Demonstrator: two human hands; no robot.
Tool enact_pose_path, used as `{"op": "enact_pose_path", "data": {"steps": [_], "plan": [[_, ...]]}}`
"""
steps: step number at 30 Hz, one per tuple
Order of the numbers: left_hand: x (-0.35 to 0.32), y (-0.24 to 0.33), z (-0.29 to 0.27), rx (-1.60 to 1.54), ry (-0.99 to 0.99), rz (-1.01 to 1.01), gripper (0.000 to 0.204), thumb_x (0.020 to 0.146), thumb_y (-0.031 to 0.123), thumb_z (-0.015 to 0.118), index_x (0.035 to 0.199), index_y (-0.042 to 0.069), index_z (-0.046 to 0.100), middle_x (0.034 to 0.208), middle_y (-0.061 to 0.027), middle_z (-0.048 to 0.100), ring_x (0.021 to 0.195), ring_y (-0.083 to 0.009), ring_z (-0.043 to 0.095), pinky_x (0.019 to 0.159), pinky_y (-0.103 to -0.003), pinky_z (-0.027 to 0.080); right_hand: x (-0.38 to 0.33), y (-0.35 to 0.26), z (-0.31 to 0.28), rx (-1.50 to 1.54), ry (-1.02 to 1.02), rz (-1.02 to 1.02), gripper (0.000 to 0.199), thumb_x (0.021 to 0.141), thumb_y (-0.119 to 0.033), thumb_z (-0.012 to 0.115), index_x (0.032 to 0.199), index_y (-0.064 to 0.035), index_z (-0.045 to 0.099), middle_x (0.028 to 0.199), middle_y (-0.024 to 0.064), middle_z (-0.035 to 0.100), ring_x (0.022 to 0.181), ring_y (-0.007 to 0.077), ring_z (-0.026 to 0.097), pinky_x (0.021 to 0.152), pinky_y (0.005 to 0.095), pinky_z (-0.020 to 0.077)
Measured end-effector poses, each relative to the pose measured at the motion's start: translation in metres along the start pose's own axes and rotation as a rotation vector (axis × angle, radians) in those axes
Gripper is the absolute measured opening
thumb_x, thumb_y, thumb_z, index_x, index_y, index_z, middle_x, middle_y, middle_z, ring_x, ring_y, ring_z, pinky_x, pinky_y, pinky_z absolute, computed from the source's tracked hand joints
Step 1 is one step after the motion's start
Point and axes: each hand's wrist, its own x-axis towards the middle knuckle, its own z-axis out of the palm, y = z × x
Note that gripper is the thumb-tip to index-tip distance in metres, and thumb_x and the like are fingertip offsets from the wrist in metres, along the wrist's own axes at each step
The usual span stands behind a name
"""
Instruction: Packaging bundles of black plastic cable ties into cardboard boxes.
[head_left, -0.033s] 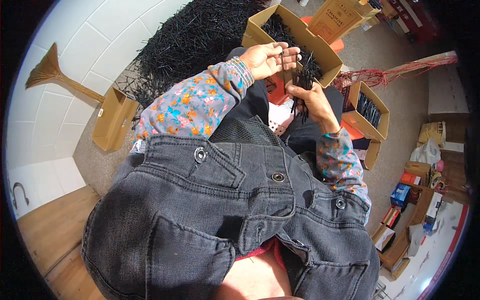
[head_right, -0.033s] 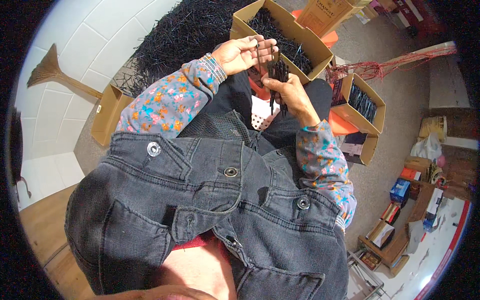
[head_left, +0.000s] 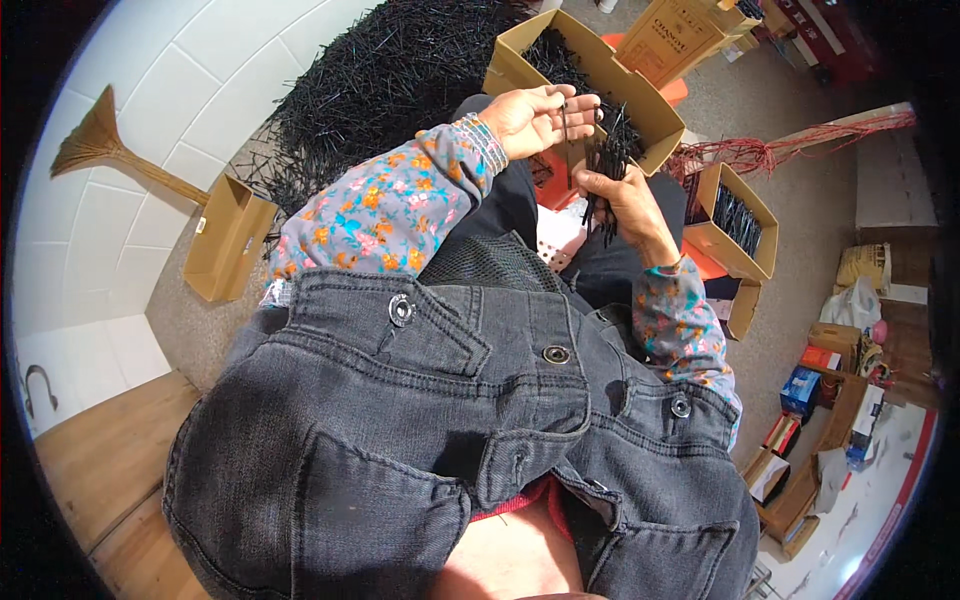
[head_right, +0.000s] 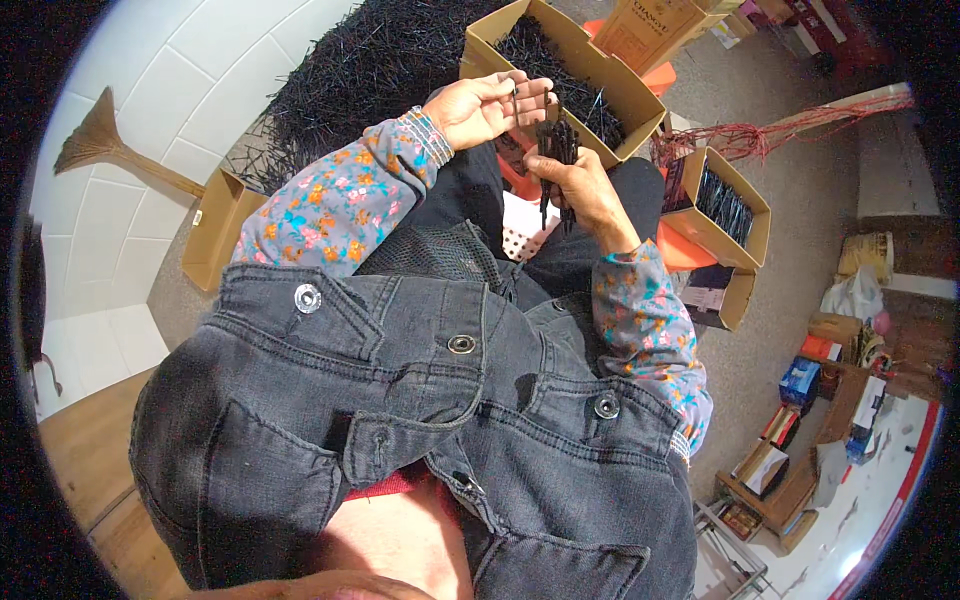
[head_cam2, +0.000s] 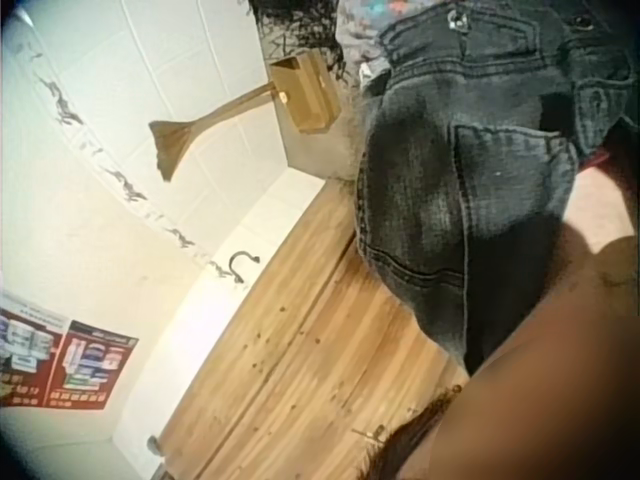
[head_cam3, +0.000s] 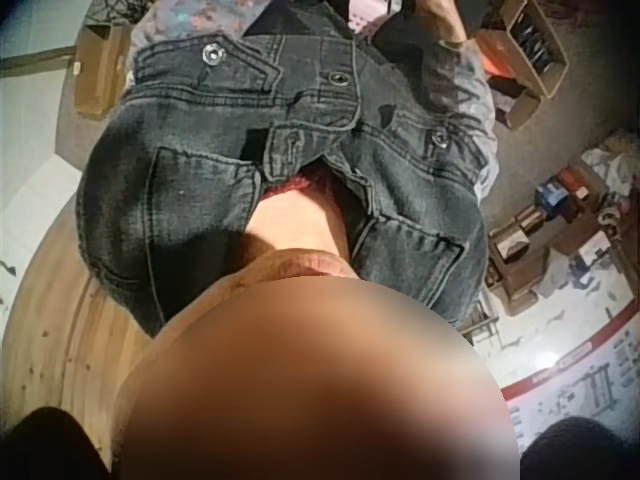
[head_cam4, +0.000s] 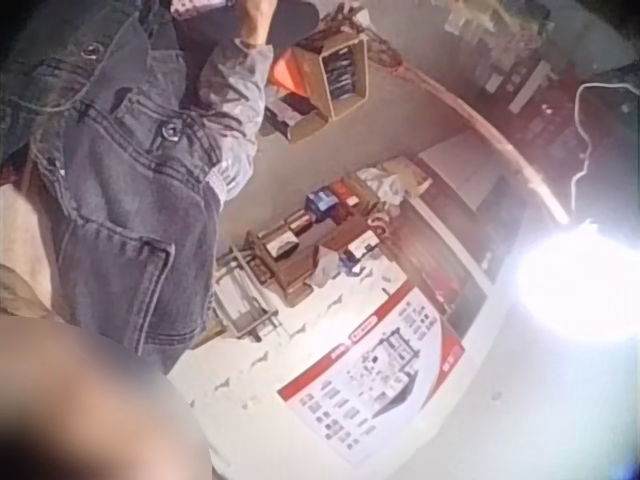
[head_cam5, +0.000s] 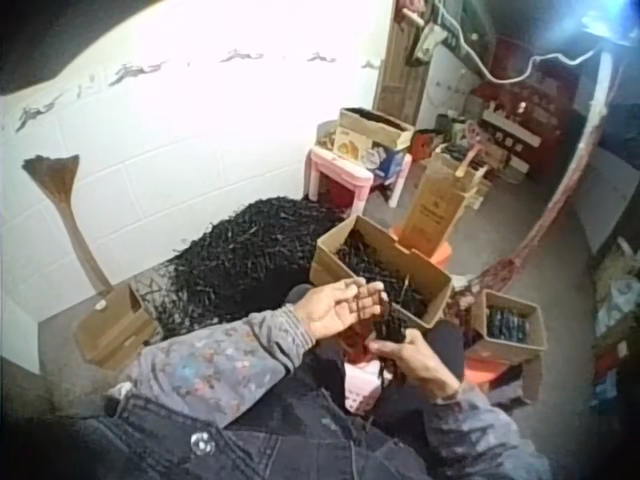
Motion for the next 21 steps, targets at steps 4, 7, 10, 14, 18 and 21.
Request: {"op": "enact_pose_path", "data": {"steps": [4, 7, 10, 14, 18, 21], "plan": [[-0.003, 0.003, 0.003, 0.002, 0.021, -0.013, 0.02, 0.093, 0.013, 0.04, 0.101, 0.0, 0.052, 0.122, -0.0211, 0.049, 0.116, -0.0344, 0.046, 0.099, -0.047, 0.037, -0.002, -0.003, -0.001, 0.068, 0.01, -0.035, 0.012, 0.081, -0.019, 0.062, 0.083, -0.008, 0.06, 0.064, -0.0047, 0.053, 0.047, 0.0028, 0.04, 0.041, 0.0173, 0.0308], [-0.003, 0.002, 0.003, 0.018, 0.012, -0.023, 0.018, 0.092, 0.012, 0.041, 0.098, 0.001, 0.053, 0.123, -0.02, 0.049, 0.116, -0.0338, 0.046, 0.099, -0.046, 0.037, -0.003, -0.006, 0.001, 0.116, 0.0, -0.021, 0.012, 0.081, -0.02, 0.061, 0.083, -0.0078, 0.059, 0.065, -0.0041, 0.053, 0.047, 0.003, 0.041, 0.04, 0.0168, 0.0315], [-0.005, -0.003, 0.013, 0.121, 0.03, -0.005, 0.016, 0.092, 0.012, 0.042, 0.097, 0.002, 0.053, 0.123, -0.0192, 0.049, 0.115, -0.0336, 0.047, 0.099, -0.045, 0.037, -0.005, -0.008, 0.004, 0.169, -0.029, 0.03, 0.012, 0.082, -0.019, 0.061, 0.083, -0.0074, 0.059, 0.065, -0.0035, 0.053, 0.047, 0.0032, 0.041, 0.04, 0.0172, 0.031], [-0.006, -0.001, 0.015, 0.157, -0.006, -0.034, 0.011, 0.091, 0.009, 0.041, 0.094, 0.004, 0.05, 0.117, -0.0203, 0.053, 0.111, -0.0354, 0.051, 0.098, -0.046, 0.038, -0.007, -0.006, 0.006, 0.213, -0.07, 0.033, 0.016, 0.083, -0.022, 0.059, 0.08, -0.0064, 0.057, 0.065, -0.0023, 0.052, 0.048, 0.0042, 0.041, 0.04, 0.0175, 0.0296], [-0.009, 0.009, 0.018, 0.117, -0.06, -0.135, 0.009, 0.09, 0.007, 0.041, 0.093, 0.004, 0.049, 0.113, -0.0209, 0.055, 0.108, -0.036, 0.053, 0.097, -0.046, 0.039, -0.001, 0.009, -0.005, 0.252, -0.23, -0.025, 0.021, 0.086, -0.025, 0.055, 0.079, -0.0054, 0.056, 0.064, -0.0008, 0.052, 0.049, 0.0055, 0.042, 0.04, 0.0174, 0.0291], [-0.008, 0.014, 0.016, 0.162, -0.077, -0.157, 0.009, 0.089, 0.005, 0.043, 0.095, 0.003, 0.05, 0.111, -0.0203, 0.056, 0.107, -0.0346, 0.054, 0.096, -0.044, 0.041, 0.001, 0.012, -0.006, 0.375, -0.326, -0.032, 0.024, 0.087, -0.028, 0.052, 0.08, -0.0053, 0.054, 0.066, 0.0005, 0.053, 0.049, 0.0067, 0.042, 0.04, 0.0175, 0.029]]}}
